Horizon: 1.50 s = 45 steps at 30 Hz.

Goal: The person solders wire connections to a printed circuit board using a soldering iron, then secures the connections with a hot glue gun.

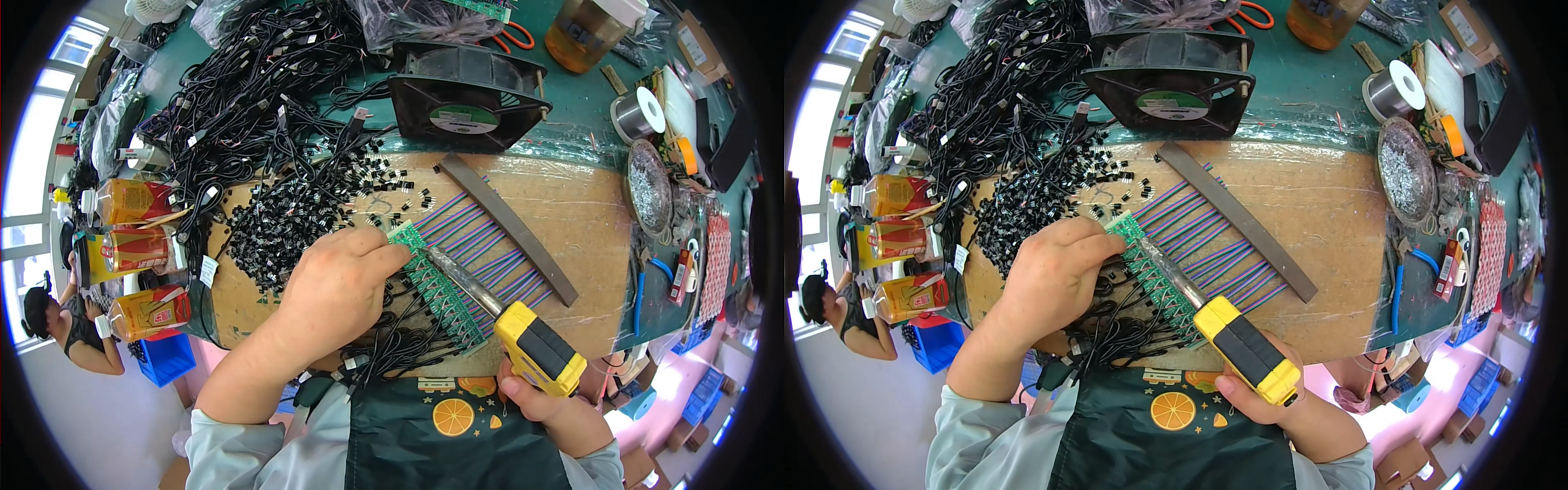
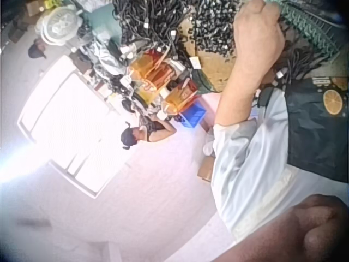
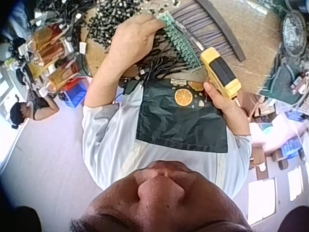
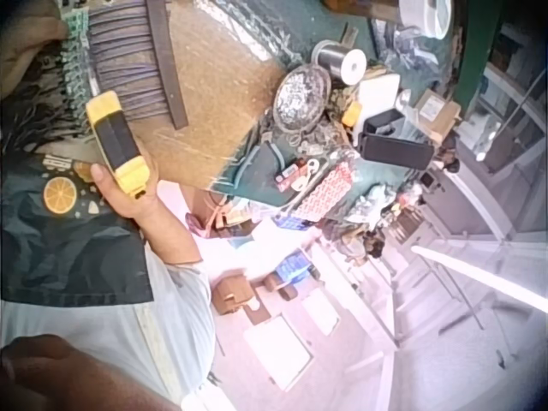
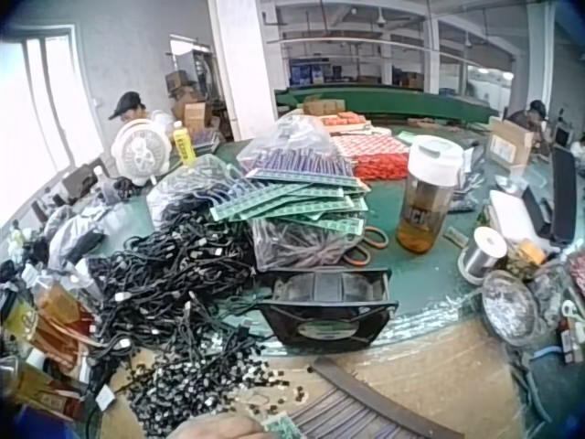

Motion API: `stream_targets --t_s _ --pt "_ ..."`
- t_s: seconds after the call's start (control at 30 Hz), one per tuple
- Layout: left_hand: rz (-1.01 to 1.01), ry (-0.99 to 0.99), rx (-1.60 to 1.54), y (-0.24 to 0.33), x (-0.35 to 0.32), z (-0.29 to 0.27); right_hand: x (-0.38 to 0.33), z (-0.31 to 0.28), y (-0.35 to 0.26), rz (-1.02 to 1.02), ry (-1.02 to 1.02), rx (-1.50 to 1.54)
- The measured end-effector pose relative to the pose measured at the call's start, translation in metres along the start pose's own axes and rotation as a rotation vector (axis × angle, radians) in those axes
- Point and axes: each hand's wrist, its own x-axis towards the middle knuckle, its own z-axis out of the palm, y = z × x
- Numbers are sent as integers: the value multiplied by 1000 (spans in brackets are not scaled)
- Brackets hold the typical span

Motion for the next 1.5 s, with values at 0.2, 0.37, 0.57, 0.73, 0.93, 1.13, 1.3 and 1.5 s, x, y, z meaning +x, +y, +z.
stream_targets --t_s 0.2,0.37,0.57,0.73,0.93,1.13,1.3,1.5 --pt "0 -2 10 0 0 0 1 3 0 -35 19 4" --pt "-8 -17 11 0 1 -2 0 0 7 -95 -3 -97" --pt "-11 -14 2 0 0 0 1 -1 2 -69 -24 -132" --pt "-11 -13 4 0 0 0 -3 -3 1 -24 -12 -94" --pt "-15 -11 10 0 0 0 -8 -7 4 -39 -71 -276" --pt "-8 -30 21 -1 1 -2 -11 -5 5 -44 -49 -257" --pt "5 -55 63 1 5 -7 -12 -3 6 4 -20 -153" --pt "52 -85 38 -1 9 -9 -9 -1 3 -34 -1 -148"
